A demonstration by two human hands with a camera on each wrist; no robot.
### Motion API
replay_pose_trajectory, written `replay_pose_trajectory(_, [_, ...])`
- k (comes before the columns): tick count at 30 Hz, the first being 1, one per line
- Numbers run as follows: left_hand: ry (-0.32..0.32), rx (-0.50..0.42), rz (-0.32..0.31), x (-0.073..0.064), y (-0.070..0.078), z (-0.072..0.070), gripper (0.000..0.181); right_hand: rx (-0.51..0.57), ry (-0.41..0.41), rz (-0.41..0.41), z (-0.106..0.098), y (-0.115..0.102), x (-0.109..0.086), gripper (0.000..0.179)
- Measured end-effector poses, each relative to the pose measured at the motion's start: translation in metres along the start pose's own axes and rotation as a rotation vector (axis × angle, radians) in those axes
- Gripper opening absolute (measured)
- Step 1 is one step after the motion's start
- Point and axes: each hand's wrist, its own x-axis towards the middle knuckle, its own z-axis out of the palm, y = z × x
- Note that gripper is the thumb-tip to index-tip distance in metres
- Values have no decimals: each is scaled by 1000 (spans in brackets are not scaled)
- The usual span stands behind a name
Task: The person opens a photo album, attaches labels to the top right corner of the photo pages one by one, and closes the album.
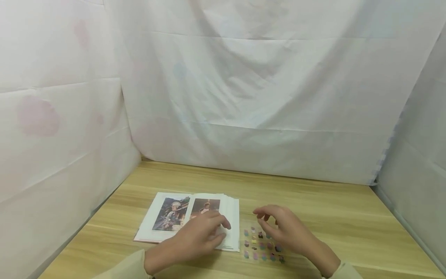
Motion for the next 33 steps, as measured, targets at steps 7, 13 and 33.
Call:
replay_pose_trajectory(7, [-51, 12, -13, 6, 8, 5, 20, -27, 22, 1, 0, 1, -13, 23])
replay_pose_trajectory(13, [-68, 39, 5, 12, 11, 9, 25, -25, 40, 1, 0, 5, -22, 24])
replay_pose_trajectory(33, [-182, 128, -56, 29, 16, 22, 48, -95, -30, 92, -11, 21, -43, 48])
